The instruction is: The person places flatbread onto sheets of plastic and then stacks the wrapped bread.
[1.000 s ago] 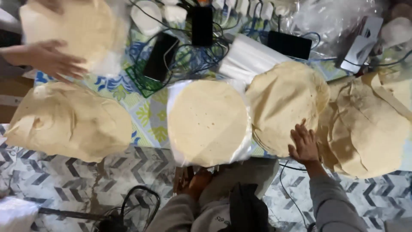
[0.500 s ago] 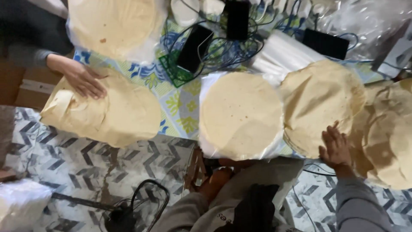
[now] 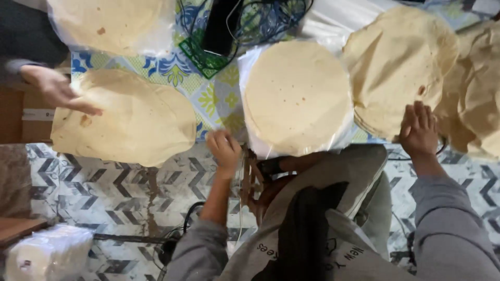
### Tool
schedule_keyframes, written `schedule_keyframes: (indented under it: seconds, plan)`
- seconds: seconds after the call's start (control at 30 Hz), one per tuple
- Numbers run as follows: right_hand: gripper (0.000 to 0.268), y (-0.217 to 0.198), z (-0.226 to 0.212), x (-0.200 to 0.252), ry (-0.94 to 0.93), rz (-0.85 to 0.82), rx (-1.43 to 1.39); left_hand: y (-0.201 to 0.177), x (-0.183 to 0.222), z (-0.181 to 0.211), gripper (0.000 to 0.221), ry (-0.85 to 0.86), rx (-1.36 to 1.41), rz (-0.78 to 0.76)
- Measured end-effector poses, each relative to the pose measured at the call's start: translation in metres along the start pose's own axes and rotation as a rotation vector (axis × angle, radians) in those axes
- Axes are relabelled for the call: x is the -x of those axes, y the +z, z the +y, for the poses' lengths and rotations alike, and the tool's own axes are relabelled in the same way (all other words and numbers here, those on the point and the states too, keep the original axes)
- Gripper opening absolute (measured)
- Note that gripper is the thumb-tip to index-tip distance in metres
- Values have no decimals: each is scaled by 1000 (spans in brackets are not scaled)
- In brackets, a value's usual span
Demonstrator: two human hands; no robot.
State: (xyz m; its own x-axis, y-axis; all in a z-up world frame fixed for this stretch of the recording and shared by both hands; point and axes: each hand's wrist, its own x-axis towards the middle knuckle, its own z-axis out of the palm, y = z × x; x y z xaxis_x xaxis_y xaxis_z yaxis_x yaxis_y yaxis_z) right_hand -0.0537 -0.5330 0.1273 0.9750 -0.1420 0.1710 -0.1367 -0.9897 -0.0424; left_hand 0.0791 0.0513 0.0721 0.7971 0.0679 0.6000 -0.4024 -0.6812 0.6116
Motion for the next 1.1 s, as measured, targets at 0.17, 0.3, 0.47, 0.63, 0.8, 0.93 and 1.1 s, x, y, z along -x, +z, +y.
schedule_keyframes:
  seconds: [0.17,0.3,0.47,0.63,0.8,0.93,1.1]
  plan:
    - [43,44,15,3,-14,190,-145,19,-94,-11,49,11,-148,-226]
    - [35,56,4,4,387,291,-630,34,-96,-3,57,-6,-298,-373]
    - [44,59,-6,-8,364,337,-266,53,-100,-3,62,-108,-373,-453]
    - [39,43,-18,-18,460,333,-323,56,-80,13,65,-250,-507,-363]
    - [46,51,-12,-7,402,360,-330,65,-72,21,66,-376,-623,-347]
    - [37,46,-23,-9,377,411,-267,70,-67,14,69,-344,-711,-342]
    - [34,72,-6,-7,424,466,-289,87,-60,-1,65,-319,-786,-305]
